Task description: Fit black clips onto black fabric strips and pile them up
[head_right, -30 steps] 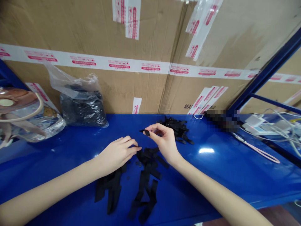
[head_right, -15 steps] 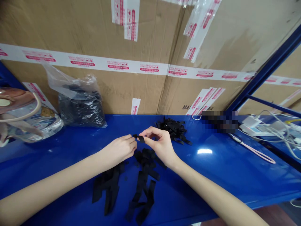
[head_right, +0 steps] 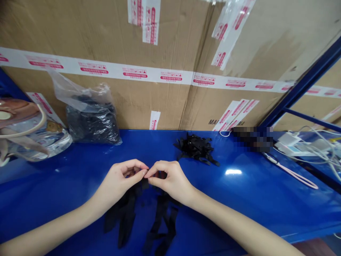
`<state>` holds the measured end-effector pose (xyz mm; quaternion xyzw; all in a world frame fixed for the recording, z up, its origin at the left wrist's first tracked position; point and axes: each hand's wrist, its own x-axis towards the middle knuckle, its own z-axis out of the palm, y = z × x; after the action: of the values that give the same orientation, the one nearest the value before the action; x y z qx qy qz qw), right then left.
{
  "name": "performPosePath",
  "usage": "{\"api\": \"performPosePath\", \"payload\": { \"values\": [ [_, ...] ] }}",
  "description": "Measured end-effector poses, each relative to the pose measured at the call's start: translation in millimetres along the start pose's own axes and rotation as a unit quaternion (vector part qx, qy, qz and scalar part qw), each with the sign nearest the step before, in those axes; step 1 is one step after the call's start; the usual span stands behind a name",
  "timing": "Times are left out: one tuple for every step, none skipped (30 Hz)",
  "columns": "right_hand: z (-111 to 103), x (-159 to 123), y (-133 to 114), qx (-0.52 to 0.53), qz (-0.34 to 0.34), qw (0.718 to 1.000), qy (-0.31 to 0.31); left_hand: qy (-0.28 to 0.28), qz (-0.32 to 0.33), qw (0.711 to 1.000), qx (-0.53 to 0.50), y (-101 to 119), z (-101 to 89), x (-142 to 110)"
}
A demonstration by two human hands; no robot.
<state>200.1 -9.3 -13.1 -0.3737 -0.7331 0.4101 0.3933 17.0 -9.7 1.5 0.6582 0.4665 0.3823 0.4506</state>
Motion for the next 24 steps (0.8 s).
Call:
{"api": "performPosePath", "payload": {
  "values": [
    [0.2, -0.5, -0.6, -0.013, -0.01, 1.0, 0.014, 0.006, -0.006, 1.0, -0.008, -0.2, -0.5, -1.8],
    [0.1, -1.1, -1.4, -0.022, -0.017, 0.999, 0.025, 0.009, -0.01, 1.0, -0.014, -0.4, -1.2, -2.9],
    [-0.1, -1.5, -2.2, -0.027, -0.02, 0.999, 0.033, 0.009, -0.013, 1.0, -0.018, -0.7, -2.0, -3.5],
    [-0.3, -1.7, -3.0, -0.028, -0.02, 0.999, 0.039, 0.008, -0.014, 1.0, -0.02, -1.0, -2.7, -4.0],
    [-0.4, -1.8, -3.8, -0.028, -0.018, 0.998, 0.045, 0.007, -0.013, 1.0, -0.019, -1.4, -3.5, -4.3],
    [-0.5, -1.6, -4.5, -0.027, -0.016, 0.998, 0.049, 0.007, -0.01, 1.0, -0.015, -1.8, -4.1, -4.6],
    [-0.4, -1.3, -4.9, -0.025, -0.013, 0.998, 0.053, 0.007, -0.007, 1.0, -0.009, -2.3, -4.7, -4.9],
    [-0.3, -0.8, -5.2, -0.023, -0.009, 0.998, 0.058, 0.006, -0.002, 1.0, -0.002, -2.7, -5.3, -5.3],
    [-0.1, -0.3, -5.3, -0.02, -0.004, 0.998, 0.062, 0.006, 0.004, 1.0, 0.004, -3.0, -5.8, -5.7],
    [0.0, 0.2, -5.2, -0.016, 0.001, 0.998, 0.064, 0.005, 0.01, 1.0, 0.01, -3.0, -6.3, -6.0],
    [0.2, 0.5, -4.9, -0.009, 0.007, 0.998, 0.065, 0.004, 0.017, 1.0, 0.017, -2.9, -6.8, -6.3],
    [0.4, 0.6, -4.5, 0.001, 0.013, 0.998, 0.067, 0.002, 0.025, 0.999, 0.023, -2.5, -7.2, -6.5],
    [0.6, 0.4, -3.9, 0.012, 0.017, 0.997, 0.069, 0.001, 0.032, 0.999, 0.028, -2.0, -7.7, -6.7],
    [0.9, 0.1, -3.3, 0.02, 0.017, 0.997, 0.07, 0.002, 0.035, 0.999, 0.033, -1.5, -8.1, -6.8],
    [1.2, -0.4, -2.7, 0.021, 0.012, 0.997, 0.071, 0.002, 0.035, 0.999, 0.036, -1.2, -8.5, -7.0],
    [1.5, -1.1, -2.2, 0.012, 0.002, 0.997, 0.075, 0.003, 0.03, 0.999, 0.035, -1.2, -9.0, -7.2],
    [1.8, -1.8, -1.9, -0.005, -0.013, 0.997, 0.08, 0.002, 0.022, 0.999, 0.029, -1.5, -9.4, -7.4],
    [2.0, -2.5, -1.7, -0.028, -0.031, 0.996, 0.084, 0.0, 0.012, 1.0, 0.02, -2.0, -9.7, -7.5],
    [2.1, -3.1, -1.6, -0.05, -0.047, 0.994, 0.088, -0.003, 0.001, 1.0, 0.009, -2.7, -9.9, -7.5],
    [2.2, -3.6, -1.6, -0.069, -0.059, 0.992, 0.091, -0.008, -0.008, 1.0, -0.003, -3.6, -10.1, -7.5],
    [2.2, -4.1, -1.6, -0.082, -0.066, 0.99, 0.09, -0.014, -0.014, 1.0, -0.014, -4.4, -10.1, -7.3],
    [2.2, -4.4, -1.7, -0.089, -0.07, 0.99, 0.088, -0.019, -0.018, 0.999, -0.024, -5.1, -10.0, -6.9],
    [2.2, -4.6, -1.9, -0.093, -0.072, 0.989, 0.085, -0.024, -0.02, 0.999, -0.031, -5.8, -9.9, -6.5],
    [2.3, -4.6, -2.1, -0.095, -0.072, 0.989, 0.084, -0.026, -0.02, 0.999, -0.035, -6.4, -9.7, -6.0]
  ]
}}
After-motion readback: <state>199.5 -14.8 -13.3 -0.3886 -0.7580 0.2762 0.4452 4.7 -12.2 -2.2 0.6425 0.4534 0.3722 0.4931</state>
